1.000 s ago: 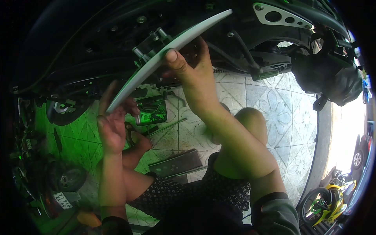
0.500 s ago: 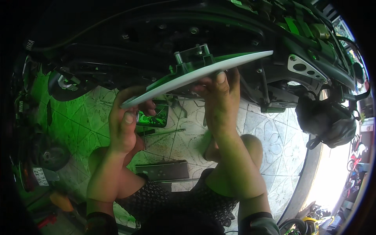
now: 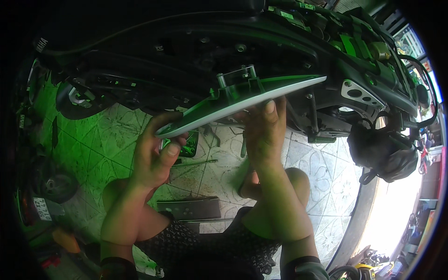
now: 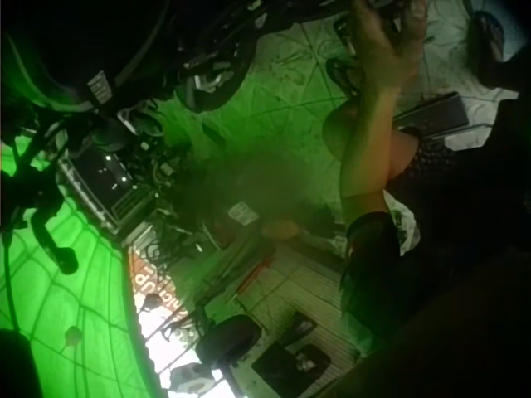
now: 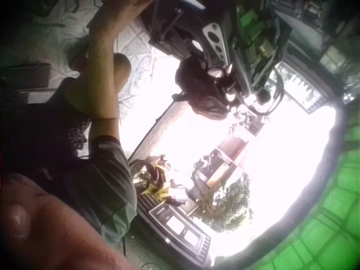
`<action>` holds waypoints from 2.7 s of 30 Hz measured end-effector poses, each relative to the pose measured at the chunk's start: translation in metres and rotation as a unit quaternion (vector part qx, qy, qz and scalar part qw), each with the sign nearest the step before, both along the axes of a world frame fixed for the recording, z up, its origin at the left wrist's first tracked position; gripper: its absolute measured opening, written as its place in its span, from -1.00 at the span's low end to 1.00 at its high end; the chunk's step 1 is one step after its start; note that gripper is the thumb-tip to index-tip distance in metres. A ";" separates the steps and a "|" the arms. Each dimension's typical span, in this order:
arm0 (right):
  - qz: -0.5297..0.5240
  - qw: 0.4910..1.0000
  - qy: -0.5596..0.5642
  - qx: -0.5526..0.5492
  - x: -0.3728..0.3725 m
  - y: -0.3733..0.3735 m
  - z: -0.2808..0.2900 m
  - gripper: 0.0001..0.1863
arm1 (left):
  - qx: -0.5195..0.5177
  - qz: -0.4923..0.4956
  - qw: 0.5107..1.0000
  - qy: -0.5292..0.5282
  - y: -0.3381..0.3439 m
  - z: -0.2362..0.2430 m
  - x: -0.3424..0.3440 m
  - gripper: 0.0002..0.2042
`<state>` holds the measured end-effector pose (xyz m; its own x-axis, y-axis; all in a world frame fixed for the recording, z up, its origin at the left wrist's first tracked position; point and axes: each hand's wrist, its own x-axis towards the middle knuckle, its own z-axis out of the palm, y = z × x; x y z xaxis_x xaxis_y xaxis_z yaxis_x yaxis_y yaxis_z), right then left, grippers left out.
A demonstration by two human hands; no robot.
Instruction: Unscrewing and removing a decorative side panel from a motorcycle.
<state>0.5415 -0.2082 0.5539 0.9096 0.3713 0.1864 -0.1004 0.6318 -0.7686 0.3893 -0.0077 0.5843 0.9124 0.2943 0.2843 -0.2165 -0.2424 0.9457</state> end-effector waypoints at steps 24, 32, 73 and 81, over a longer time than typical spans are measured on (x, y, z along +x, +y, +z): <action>-0.023 0.997 0.063 0.049 -0.006 0.004 0.005 -0.19 | 0.111 -0.016 0.992 0.058 0.000 0.009 -0.007 -0.37; -0.045 0.991 0.104 0.076 -0.007 0.009 0.009 -0.26 | 0.266 -0.029 0.963 0.023 -0.004 -0.008 -0.005 -0.33; -0.016 0.984 0.139 0.114 -0.012 0.000 0.005 -0.47 | 0.316 -0.087 0.939 0.106 -0.010 -0.011 -0.001 -0.22; -0.023 0.982 0.148 0.113 -0.013 0.001 0.007 -0.46 | 0.307 -0.083 0.941 0.116 -0.011 -0.008 -0.002 -0.24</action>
